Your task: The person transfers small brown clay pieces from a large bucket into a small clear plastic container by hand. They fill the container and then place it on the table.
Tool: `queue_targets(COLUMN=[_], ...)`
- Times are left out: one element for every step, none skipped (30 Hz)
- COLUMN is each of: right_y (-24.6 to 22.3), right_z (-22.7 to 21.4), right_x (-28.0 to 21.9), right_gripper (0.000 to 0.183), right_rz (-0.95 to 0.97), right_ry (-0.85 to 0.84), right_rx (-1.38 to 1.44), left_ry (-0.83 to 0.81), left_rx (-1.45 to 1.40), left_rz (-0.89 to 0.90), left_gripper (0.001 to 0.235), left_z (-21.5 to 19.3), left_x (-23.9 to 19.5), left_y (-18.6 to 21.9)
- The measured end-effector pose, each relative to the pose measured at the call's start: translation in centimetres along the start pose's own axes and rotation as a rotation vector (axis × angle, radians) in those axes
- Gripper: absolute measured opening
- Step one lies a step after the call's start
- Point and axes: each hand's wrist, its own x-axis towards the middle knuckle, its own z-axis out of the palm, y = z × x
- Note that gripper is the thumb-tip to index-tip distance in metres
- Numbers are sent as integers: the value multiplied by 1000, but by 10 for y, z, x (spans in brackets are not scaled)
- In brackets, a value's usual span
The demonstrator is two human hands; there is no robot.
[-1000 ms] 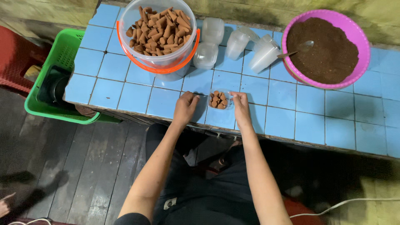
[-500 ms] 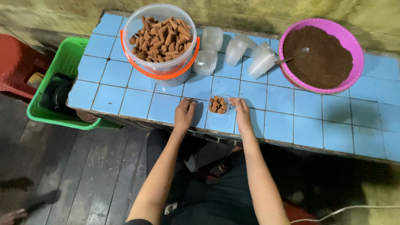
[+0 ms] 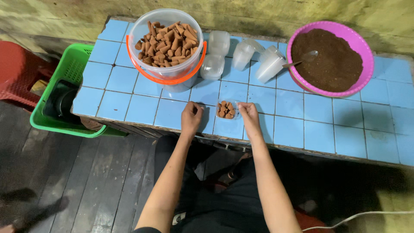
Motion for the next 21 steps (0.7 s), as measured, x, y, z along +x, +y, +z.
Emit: queue_targets(right_y=[0, 0, 0, -2, -3, -4, -2, 0, 1, 1, 1, 0, 2, 3, 5, 3, 2, 1, -1, -2, -4], right_z=[1, 1, 1, 0, -2, -4, -5, -5, -5, -6, -7, -8, -8, -7, -7, -8, -8, -9, -8, -8, -7], right_x=[-1, -2, -2, -2, -1, -2, -2, 0, 1, 1, 0, -1, 0, 1, 2, 1, 0, -1, -3, -4, -5], right_gripper=[12, 9, 7, 7, 18, 38, 38, 33, 28, 28, 20, 15, 15, 23, 33, 33, 24, 17, 17, 13, 9], right_rz=[-1, -25, -50, -51, -19, 13, 13, 10, 7, 4, 5, 7, 5, -1, -7, -6, -2, 3, 4, -11, -25], right_ry=[0, 22, 43, 45, 78, 113, 115, 139, 163, 163, 165, 166, 165, 176, 188, 186, 177, 169, 168, 160, 153], right_rx=[0, 16, 33, 31, 22, 13, 11, 43, 75, 76, 85, 92, 92, 119, 146, 145, 114, 83, 84, 73, 62], left_ry=[0, 4, 9, 7, 14, 20, 18, 29, 41, 41, 41, 42, 43, 41, 40, 41, 32, 23, 24, 24, 23], left_rx=[0, -3, -7, -8, -22, -35, -36, -48, -60, -60, -53, -48, -49, -60, -71, -71, -73, -74, -73, -65, -57], left_rz=[1, 2, 3, 4, 13, 21, 21, 18, 15, 18, 18, 16, 18, 33, 47, 47, 32, 17, 16, 9, 2], left_gripper=[14, 16, 19, 19, 23, 27, 27, 24, 21, 21, 22, 23, 23, 29, 36, 36, 33, 30, 30, 26, 23], left_z=[2, 4, 7, 6, 6, 5, 5, 3, 2, 2, 3, 3, 4, 4, 5, 4, 3, 1, 0, 0, 0], left_x=[1, 4, 6, 8, 9, 10, 8, 6, 4, 6, 6, 7, 8, 9, 11, 11, 10, 10, 8, 8, 7], left_y=[-8, -15, -23, -24, -26, -27, -20, -13, -5, -6, -6, -8, -10, -12, -14, -11, -8, -5, -3, -1, 1])
